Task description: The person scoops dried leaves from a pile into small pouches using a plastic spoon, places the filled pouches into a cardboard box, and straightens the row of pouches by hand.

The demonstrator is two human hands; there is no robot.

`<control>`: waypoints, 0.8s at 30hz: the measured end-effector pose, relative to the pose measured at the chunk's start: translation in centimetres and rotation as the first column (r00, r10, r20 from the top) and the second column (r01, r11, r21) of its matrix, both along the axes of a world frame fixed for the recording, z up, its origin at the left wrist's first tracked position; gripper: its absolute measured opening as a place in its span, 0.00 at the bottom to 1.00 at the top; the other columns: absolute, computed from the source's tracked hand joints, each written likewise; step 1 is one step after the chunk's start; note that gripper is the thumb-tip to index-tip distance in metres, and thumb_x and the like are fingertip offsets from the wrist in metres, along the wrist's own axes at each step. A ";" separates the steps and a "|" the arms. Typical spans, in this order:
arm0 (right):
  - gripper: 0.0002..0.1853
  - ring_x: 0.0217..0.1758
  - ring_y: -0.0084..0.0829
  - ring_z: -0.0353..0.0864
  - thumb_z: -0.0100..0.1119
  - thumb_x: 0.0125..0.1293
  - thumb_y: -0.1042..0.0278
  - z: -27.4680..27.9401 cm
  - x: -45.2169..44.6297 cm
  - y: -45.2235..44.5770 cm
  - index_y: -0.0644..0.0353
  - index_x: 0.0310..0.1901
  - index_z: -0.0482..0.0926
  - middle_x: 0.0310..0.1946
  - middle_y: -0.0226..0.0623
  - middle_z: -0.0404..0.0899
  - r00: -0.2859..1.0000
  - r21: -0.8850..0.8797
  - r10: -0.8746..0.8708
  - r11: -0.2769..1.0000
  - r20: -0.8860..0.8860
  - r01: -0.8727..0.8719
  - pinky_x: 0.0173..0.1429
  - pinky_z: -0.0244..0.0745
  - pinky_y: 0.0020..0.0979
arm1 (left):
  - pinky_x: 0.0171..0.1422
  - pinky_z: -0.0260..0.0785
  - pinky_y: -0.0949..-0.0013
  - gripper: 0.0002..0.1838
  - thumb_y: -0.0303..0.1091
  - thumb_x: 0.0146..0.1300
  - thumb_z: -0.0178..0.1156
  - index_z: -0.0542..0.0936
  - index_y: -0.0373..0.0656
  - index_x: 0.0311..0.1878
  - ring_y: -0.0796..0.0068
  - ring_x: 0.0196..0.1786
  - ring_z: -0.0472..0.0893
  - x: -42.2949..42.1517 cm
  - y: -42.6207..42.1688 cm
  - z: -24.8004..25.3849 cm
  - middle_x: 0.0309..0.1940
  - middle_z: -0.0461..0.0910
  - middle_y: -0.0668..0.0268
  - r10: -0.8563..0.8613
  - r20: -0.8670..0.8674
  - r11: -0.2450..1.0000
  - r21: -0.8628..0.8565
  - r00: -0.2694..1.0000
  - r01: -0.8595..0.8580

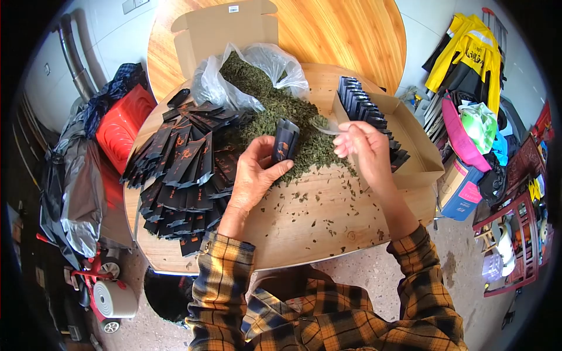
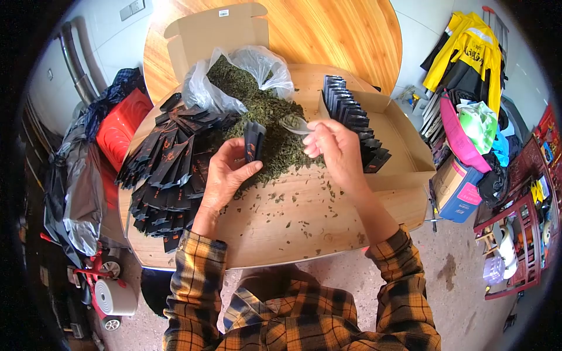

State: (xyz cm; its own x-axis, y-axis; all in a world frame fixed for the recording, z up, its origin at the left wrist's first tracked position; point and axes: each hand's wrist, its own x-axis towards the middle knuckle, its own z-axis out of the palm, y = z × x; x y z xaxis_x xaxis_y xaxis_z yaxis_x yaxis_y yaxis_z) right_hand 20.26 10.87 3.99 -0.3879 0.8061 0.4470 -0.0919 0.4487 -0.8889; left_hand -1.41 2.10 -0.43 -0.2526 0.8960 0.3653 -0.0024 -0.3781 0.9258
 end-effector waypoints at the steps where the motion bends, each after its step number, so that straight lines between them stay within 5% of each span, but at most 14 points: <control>1: 0.14 0.29 0.23 0.80 0.44 0.75 0.67 0.8 0.2 -0.2 0.71 0.47 0.76 0.31 0.40 0.81 1.000 0.035 0.003 0.999 -0.007 -0.003 0.36 0.77 0.24 | 0.53 0.73 0.72 0.24 0.24 0.54 0.71 0.73 0.36 0.53 0.78 0.47 0.78 0.1 -0.1 0.0 0.44 0.79 0.65 -0.020 -0.042 0.999 -0.041 0.999 0.019; 10: 0.12 0.28 0.20 0.77 0.44 0.74 0.71 3.6 0.6 -0.9 0.69 0.45 0.77 0.29 0.34 0.79 0.969 0.172 0.083 0.977 0.234 -0.125 0.35 0.74 0.22 | 0.60 0.70 0.67 0.24 0.25 0.52 0.72 0.73 0.38 0.52 0.77 0.49 0.77 0.5 -0.1 -0.3 0.45 0.79 0.66 -0.077 -0.218 0.994 -0.091 0.973 0.058; 13: 0.10 0.28 0.19 0.75 0.46 0.72 0.73 4.2 0.2 -2.0 0.68 0.45 0.77 0.28 0.33 0.78 0.931 0.287 0.034 0.947 0.363 -0.146 0.33 0.71 0.22 | 0.50 0.74 0.70 0.25 0.23 0.50 0.72 0.73 0.37 0.52 0.76 0.43 0.80 0.4 0.1 -0.7 0.40 0.81 0.62 -0.017 -0.265 1.000 -0.014 0.964 0.014; 16: 0.08 0.29 0.19 0.74 0.49 0.70 0.76 4.3 -0.5 -2.7 0.67 0.45 0.76 0.27 0.34 0.76 0.890 0.510 -0.082 0.841 0.449 -0.180 0.33 0.69 0.23 | 0.50 0.74 0.70 0.25 0.24 0.49 0.72 0.74 0.37 0.51 0.77 0.43 0.80 0.4 0.2 -0.9 0.40 0.81 0.61 -0.057 -0.232 0.998 -0.037 0.971 0.050; 18: 0.07 0.28 0.19 0.72 0.50 0.68 0.78 4.0 -1.1 -2.8 0.66 0.44 0.76 0.26 0.35 0.74 0.893 0.735 -0.198 0.651 0.405 -0.189 0.31 0.68 0.25 | 0.50 0.74 0.70 0.25 0.23 0.49 0.72 0.73 0.37 0.51 0.77 0.43 0.80 0.4 0.3 -1.0 0.40 0.81 0.62 -0.018 -0.295 1.000 -0.021 0.955 0.012; 21: 0.06 0.27 0.19 0.73 0.51 0.68 0.78 4.2 -0.9 -2.9 0.67 0.43 0.76 0.25 0.35 0.75 0.894 0.788 -0.305 0.610 0.328 -0.081 0.30 0.68 0.24 | 0.50 0.74 0.71 0.24 0.23 0.50 0.72 0.73 0.37 0.50 0.78 0.42 0.79 0.4 0.2 -0.7 0.40 0.81 0.64 -0.071 -0.162 0.997 -0.055 0.984 0.063; 22: 0.06 0.27 0.19 0.73 0.51 0.68 0.78 4.0 -0.7 -2.8 0.67 0.43 0.76 0.25 0.35 0.75 0.894 0.786 -0.303 0.613 0.331 -0.084 0.30 0.68 0.24 | 0.51 0.73 0.72 0.23 0.23 0.51 0.71 0.73 0.37 0.50 0.79 0.43 0.79 0.3 0.2 -0.7 0.39 0.81 0.66 -0.086 -0.069 0.996 -0.022 0.994 0.085; 24: 0.07 0.24 0.19 0.73 0.51 0.70 0.74 3.1 -0.1 -2.3 0.68 0.42 0.77 0.24 0.32 0.76 0.929 0.468 -0.129 0.882 0.346 -0.052 0.29 0.69 0.22 | 0.52 0.72 0.73 0.21 0.23 0.53 0.71 0.74 0.38 0.49 0.81 0.43 0.78 -0.1 -0.1 0.3 0.39 0.80 0.70 -0.072 0.081 0.997 -0.002 0.994 0.072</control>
